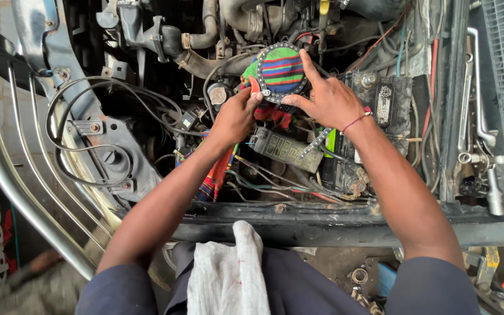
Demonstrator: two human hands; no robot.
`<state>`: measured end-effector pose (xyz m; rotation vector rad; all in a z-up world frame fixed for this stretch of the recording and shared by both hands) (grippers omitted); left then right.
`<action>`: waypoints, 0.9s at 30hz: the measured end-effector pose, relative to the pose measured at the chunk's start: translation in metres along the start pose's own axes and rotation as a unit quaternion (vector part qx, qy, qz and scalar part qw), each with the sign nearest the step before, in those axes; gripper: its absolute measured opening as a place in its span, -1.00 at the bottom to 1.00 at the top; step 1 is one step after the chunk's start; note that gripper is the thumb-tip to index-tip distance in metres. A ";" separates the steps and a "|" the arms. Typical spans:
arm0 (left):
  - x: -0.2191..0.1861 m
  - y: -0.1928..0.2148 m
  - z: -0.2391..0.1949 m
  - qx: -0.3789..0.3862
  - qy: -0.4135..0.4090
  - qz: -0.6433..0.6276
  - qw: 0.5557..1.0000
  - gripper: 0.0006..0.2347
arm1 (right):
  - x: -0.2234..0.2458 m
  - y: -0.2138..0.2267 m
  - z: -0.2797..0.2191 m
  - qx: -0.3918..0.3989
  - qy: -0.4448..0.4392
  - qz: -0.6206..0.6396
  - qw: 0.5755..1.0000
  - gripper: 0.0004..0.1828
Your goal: The person removes a cylindrical fuel filter from the engine bay using a wrench, then installs a new Bosch fuel filter by hand and with the wrench, tightening it into place.
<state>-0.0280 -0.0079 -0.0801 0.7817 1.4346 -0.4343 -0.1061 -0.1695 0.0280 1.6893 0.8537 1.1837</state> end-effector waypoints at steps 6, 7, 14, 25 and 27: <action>-0.039 0.012 -0.013 -0.023 -0.012 0.117 0.993 -0.60 | -0.005 -0.002 -0.003 0.002 -0.034 0.005 0.999 0.20; -0.030 0.009 -0.014 0.003 0.042 0.048 0.998 -0.59 | -0.010 -0.003 -0.004 0.006 -0.045 0.007 0.999 0.19; 0.010 -0.013 -0.034 0.133 0.233 -0.321 0.908 -0.69 | -0.009 -0.001 -0.004 -0.020 -0.046 0.051 0.997 0.13; 0.004 0.004 -0.013 0.103 0.063 0.055 0.991 -0.55 | -0.023 -0.020 -0.002 -0.051 0.029 -0.108 0.992 0.18; 0.001 0.010 -0.010 0.112 0.067 0.054 0.990 -0.54 | -0.022 -0.020 0.002 -0.076 0.061 -0.148 0.984 0.09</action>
Point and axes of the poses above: each hand's wrist, its own z-axis towards the middle knuckle, its own y-axis out of the back of the hand, x = y × z, the point moved 10 cm from there along z, towards the middle knuckle, and after that the axes turned 6 degrees about -y, right-handed, at the moved point
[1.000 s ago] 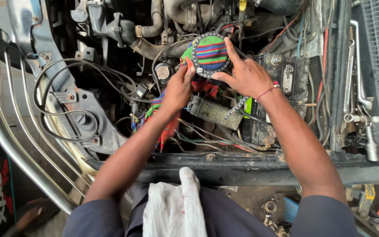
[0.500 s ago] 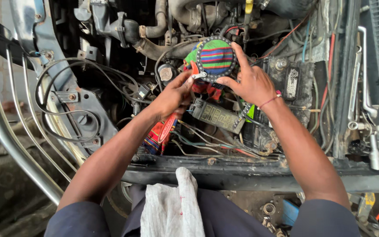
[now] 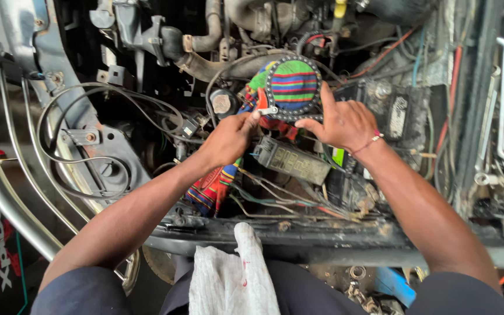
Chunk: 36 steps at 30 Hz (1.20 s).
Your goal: The person removes a cylindrical fuel filter from the engine bay using a wrench, then installs a new Bosch fuel filter by hand and with the wrench, tightening it into place.
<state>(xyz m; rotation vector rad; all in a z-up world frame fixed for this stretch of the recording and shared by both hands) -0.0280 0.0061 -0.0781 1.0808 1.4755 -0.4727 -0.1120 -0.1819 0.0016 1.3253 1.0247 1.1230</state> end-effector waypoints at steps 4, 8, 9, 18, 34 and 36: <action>-0.011 0.005 0.001 -0.007 -0.026 0.019 0.999 -0.55 | 0.010 -0.006 0.001 0.015 0.091 -0.016 0.996 -0.33; -0.007 0.002 0.003 0.022 -0.016 0.041 0.999 -0.58 | 0.027 0.013 -0.006 -0.066 0.200 -0.017 0.977 -0.43; -0.008 0.003 0.005 0.026 -0.023 0.042 0.999 -0.58 | 0.030 0.017 -0.006 -0.080 0.220 -0.022 0.972 -0.44; -0.002 0.004 0.010 0.086 0.005 0.049 0.995 -0.61 | 0.029 0.020 0.001 -0.080 0.232 -0.010 0.969 -0.48; -0.008 0.022 0.020 0.161 0.018 0.089 0.983 -0.67 | 0.034 0.024 0.006 -0.068 0.225 0.002 0.972 -0.46; -0.012 0.025 0.018 0.171 0.006 0.098 0.980 -0.67 | 0.040 0.030 0.002 -0.096 0.239 -0.003 0.966 -0.47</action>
Point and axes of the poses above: each hand's wrist, its own z-axis towards the middle knuckle, its own y-axis out of the back of the hand, x = y × z, the point moved 10 cm from there along z, towards the middle knuckle, and after that the axes turned 6 degrees about -y, right-handed, at the moved point
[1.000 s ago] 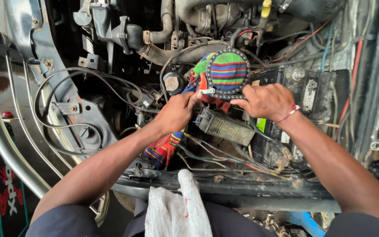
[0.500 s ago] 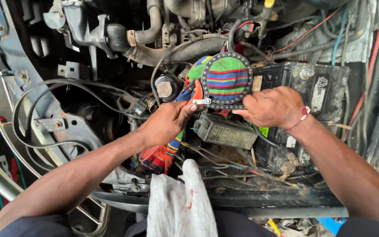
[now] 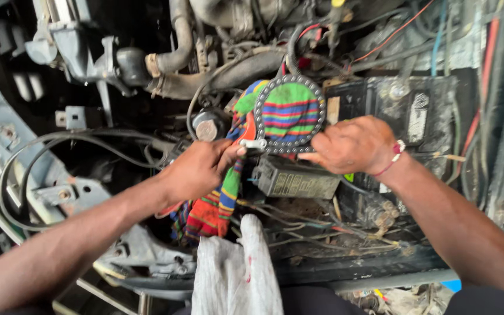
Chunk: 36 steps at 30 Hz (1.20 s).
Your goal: The person removes a cylindrical fuel filter from the engine bay using a wrench, then installs a new Bosch fuel filter by hand and with the wrench, tightening it into place.
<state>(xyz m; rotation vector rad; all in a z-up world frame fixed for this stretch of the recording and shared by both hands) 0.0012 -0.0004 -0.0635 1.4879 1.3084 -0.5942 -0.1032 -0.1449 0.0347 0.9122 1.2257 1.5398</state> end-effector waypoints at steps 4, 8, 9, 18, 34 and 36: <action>-0.013 0.014 0.012 0.018 -0.031 0.016 0.999 -0.67 | -0.002 0.005 0.004 -0.015 -0.022 -0.022 0.999 -0.47; 0.000 0.020 0.004 0.060 0.033 0.028 0.997 -0.66 | 0.002 0.004 0.001 -0.008 -0.027 -0.006 1.000 -0.44; -0.003 0.022 0.005 0.061 0.019 0.021 0.998 -0.65 | 0.001 0.004 0.001 -0.014 -0.030 -0.010 0.999 -0.44; 0.015 -0.037 0.000 0.007 0.015 -0.308 0.951 -0.69 | -0.013 -0.018 -0.017 0.032 -0.174 0.060 0.982 -0.54; -0.059 -0.052 -0.048 -0.314 -0.229 -0.079 0.918 -0.83 | -0.023 -0.063 -0.051 -0.236 -0.416 0.589 0.651 -0.45; -0.085 -0.066 -0.076 -0.323 -0.276 0.042 0.904 -0.83 | -0.009 -0.037 -0.053 -0.299 -0.329 0.592 0.672 -0.56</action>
Point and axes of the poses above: each hand's wrist, its own z-axis towards the middle knuckle, its own y-axis out of the back of the hand, x = y × z, the point moved 10 cm from there along z, towards the middle knuckle, and after that the axes turned 6 degrees about -y, right-handed, at the moved point
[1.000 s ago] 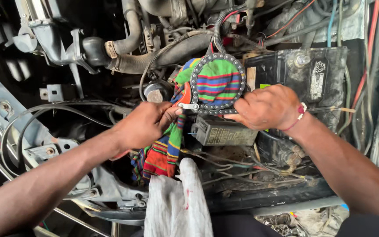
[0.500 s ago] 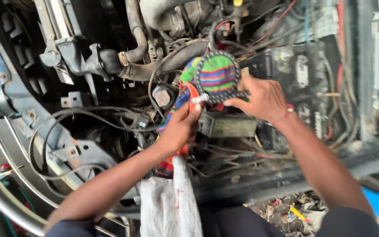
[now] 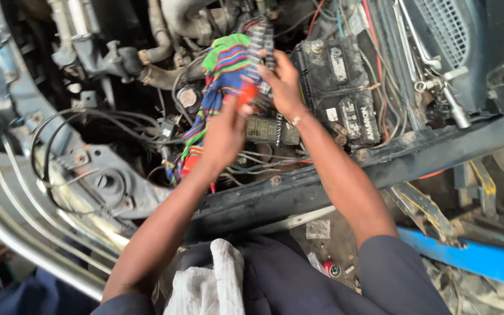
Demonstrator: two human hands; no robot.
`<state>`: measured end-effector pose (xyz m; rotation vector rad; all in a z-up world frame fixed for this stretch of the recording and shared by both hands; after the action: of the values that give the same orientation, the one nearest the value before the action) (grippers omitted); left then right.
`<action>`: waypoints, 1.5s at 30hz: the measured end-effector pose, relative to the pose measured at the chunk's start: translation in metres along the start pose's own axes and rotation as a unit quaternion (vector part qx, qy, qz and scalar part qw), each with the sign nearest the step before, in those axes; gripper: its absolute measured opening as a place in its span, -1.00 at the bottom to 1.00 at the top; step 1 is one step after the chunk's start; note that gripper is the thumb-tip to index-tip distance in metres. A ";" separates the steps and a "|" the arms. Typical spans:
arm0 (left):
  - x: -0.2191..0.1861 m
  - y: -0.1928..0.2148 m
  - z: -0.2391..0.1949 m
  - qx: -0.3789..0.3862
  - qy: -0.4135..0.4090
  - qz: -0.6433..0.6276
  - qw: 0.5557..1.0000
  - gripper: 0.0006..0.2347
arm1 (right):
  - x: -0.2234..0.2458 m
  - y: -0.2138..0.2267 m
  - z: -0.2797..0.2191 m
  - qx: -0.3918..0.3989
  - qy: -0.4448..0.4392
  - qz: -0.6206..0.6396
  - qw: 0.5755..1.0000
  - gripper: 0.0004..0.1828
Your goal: The person removes a cylindrical fuel filter from the engine bay using a wrench, then installs a new Bosch fuel filter by hand and with the wrench, tightening it into place.
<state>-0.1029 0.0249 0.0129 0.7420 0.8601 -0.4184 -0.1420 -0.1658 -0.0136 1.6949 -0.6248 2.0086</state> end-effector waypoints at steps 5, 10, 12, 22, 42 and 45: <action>-0.086 -0.032 -0.043 0.098 -0.083 0.075 0.989 -0.78 | 0.024 0.053 -0.079 -0.103 0.101 0.060 0.988 -0.75; -0.165 -0.004 -0.069 -0.022 -0.234 0.138 0.962 -0.55 | 0.027 0.124 -0.178 -0.130 0.081 0.202 0.967 -0.75; -0.174 0.010 -0.072 -0.087 -0.252 0.073 0.961 -0.45 | 0.045 0.133 -0.219 0.043 0.060 0.374 0.925 -0.76; -0.109 -0.071 -0.083 0.194 -0.069 0.054 0.977 -0.63 | 0.048 0.238 -0.322 -0.294 0.016 0.186 0.937 -0.76; -0.039 -0.021 -0.191 -0.177 0.150 -0.199 0.952 -0.43 | 0.179 -0.112 -0.213 0.075 0.162 -0.359 0.916 -0.30; -0.018 -0.005 -0.202 -0.280 0.243 -0.441 0.817 -0.50 | 0.164 -0.097 -0.233 0.118 0.164 -0.269 0.942 -0.21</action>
<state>-0.2233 0.1701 -0.0620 -0.1780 1.7243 -0.7595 -0.2940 0.0569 0.1198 1.3988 0.1884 1.9328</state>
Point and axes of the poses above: each hand's wrist, its own z-axis towards the middle knuckle, its own y-axis out of the back of the hand, x = y × z, the point moved 10 cm from there along z, towards the middle knuckle, and after that the axes turned 6 degrees about -y, right-handed, at the moved point
